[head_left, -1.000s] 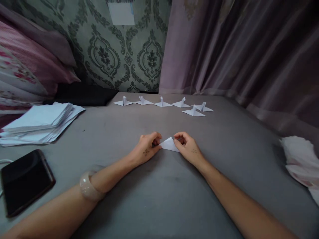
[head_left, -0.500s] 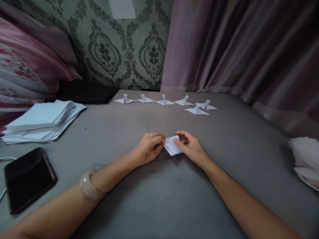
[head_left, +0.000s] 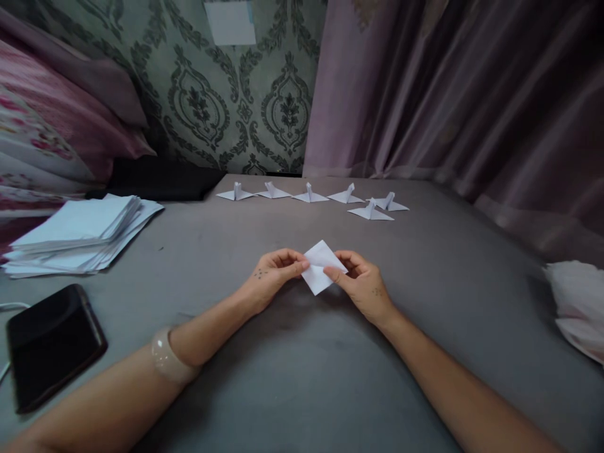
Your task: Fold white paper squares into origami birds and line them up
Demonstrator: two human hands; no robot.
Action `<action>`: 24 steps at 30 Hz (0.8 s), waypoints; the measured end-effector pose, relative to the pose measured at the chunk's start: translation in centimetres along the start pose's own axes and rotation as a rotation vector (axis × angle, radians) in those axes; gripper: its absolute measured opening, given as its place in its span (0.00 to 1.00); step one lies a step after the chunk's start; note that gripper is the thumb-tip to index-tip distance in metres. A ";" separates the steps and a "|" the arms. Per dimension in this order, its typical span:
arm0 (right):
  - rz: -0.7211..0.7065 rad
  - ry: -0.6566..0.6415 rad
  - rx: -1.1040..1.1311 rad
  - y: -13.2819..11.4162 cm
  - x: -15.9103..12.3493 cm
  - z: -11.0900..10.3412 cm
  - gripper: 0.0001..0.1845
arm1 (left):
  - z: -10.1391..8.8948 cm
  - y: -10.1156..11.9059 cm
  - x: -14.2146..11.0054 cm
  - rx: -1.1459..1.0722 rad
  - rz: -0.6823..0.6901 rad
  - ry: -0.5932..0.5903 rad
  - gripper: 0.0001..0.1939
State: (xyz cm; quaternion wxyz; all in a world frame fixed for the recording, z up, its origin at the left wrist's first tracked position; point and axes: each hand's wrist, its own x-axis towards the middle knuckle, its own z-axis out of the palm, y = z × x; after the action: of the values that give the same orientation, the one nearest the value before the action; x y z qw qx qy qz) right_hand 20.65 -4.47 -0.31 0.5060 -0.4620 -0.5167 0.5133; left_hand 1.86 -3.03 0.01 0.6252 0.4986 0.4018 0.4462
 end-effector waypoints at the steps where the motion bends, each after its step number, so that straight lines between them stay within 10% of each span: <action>1: 0.018 -0.021 0.028 0.0 -0.1 0.1 0.19 | 0.0 -0.1 0.1 -0.085 -0.017 -0.002 0.11; 7: 0.123 -0.061 0.075 -0.2 -0.1 0.1 0.22 | 0.0 -0.4 0.1 -0.145 0.056 -0.099 0.17; 13: 0.087 -0.056 -0.028 0.2 -0.2 0.5 0.21 | -0.2 -1.0 -0.2 0.471 0.383 0.045 0.08; 24: 0.088 -0.074 -0.034 0.1 -0.3 0.5 0.21 | -0.2 -0.9 -0.4 0.594 0.410 0.085 0.11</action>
State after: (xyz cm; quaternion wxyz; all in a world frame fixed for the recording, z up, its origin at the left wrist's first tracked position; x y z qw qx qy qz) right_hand 20.16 -4.81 -0.39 0.4556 -0.4738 -0.5228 0.5428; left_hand 1.73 -3.47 -0.91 0.3333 0.7097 0.4314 0.4462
